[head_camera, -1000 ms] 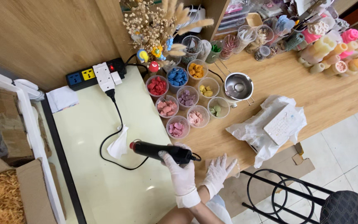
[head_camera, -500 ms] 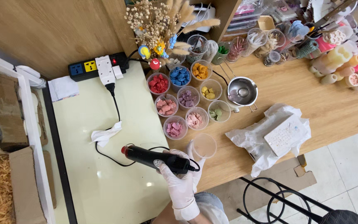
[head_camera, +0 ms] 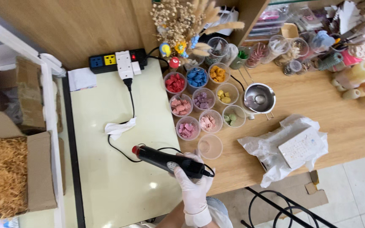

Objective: The person wearing gloves wipes a table with a cloth while simultaneously using a heat gun to dry the surface.

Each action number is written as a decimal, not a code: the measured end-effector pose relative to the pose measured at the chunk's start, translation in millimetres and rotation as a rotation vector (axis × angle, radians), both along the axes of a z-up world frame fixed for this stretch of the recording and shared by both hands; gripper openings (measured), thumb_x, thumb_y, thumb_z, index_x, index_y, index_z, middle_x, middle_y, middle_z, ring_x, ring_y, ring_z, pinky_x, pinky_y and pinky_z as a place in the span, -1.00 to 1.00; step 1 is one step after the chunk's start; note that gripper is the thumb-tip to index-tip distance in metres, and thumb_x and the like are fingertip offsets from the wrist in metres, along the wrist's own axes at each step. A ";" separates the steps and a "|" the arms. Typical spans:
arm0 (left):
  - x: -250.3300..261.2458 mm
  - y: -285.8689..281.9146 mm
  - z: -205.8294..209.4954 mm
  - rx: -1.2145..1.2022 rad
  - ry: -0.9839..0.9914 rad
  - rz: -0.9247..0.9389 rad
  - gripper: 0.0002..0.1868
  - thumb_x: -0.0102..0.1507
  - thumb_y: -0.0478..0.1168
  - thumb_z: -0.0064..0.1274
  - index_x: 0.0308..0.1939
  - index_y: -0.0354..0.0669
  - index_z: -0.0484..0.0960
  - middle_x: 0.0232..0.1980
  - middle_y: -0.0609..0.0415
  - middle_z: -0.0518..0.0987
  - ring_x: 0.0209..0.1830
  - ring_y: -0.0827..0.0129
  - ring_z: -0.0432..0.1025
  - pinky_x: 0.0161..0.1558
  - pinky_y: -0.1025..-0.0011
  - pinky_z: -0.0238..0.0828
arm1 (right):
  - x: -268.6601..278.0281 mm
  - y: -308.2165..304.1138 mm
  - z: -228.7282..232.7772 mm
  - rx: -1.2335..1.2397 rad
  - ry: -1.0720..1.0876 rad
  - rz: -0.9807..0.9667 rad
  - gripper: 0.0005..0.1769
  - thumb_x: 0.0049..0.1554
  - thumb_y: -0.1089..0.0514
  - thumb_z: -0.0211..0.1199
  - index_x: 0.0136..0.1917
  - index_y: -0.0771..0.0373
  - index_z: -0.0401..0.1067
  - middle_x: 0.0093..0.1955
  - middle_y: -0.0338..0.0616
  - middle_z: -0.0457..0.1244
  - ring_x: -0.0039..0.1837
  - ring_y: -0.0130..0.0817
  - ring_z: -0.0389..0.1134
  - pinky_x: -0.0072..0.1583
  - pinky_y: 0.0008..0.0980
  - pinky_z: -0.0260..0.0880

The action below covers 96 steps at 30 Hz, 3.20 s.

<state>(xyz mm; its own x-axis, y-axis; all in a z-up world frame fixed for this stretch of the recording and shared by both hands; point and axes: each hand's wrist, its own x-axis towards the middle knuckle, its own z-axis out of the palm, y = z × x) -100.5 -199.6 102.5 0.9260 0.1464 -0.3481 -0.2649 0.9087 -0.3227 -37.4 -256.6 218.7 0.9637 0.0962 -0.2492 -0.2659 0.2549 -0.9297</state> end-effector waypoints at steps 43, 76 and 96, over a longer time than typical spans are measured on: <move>189.3 213.8 -81.4 3.179 -0.094 -0.264 -0.37 0.22 -0.30 -0.13 0.42 -0.23 0.35 0.47 -0.03 0.35 0.51 0.25 0.15 0.46 0.20 0.03 | -56.4 41.7 -31.0 -0.083 -0.016 -0.329 -0.46 0.08 0.49 0.23 0.31 0.32 0.23 0.33 0.09 0.26 0.21 -0.17 0.39 0.15 -0.14 0.54; 118.9 301.0 -72.5 2.985 1.102 -0.292 -0.29 0.35 -0.01 -0.20 0.53 -0.30 0.18 0.62 -0.12 0.11 0.61 0.00 -0.03 0.54 0.01 -0.22 | -45.9 24.2 -14.8 -0.081 -0.079 -0.325 -0.49 0.17 0.39 0.17 0.38 0.31 0.20 0.36 0.22 0.24 0.32 -0.05 0.36 0.21 -0.01 0.54; -39.0 195.2 61.3 2.572 0.997 0.318 -0.78 0.26 -0.27 0.05 -0.01 -0.12 0.58 0.00 0.09 0.61 0.00 0.22 0.48 0.02 0.22 0.42 | 19.0 61.1 95.1 0.079 -0.286 0.027 -0.54 0.22 0.38 0.20 0.38 0.30 0.25 0.36 0.18 0.27 0.37 0.02 0.39 0.22 0.04 0.52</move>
<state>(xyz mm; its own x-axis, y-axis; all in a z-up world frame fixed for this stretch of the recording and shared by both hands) -139.5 -4.4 163.8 0.6439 0.6207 0.4474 0.2476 -0.7222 0.6458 -18.3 -195.5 313.8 0.9906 0.1307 0.0409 -0.0040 0.3257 -0.9455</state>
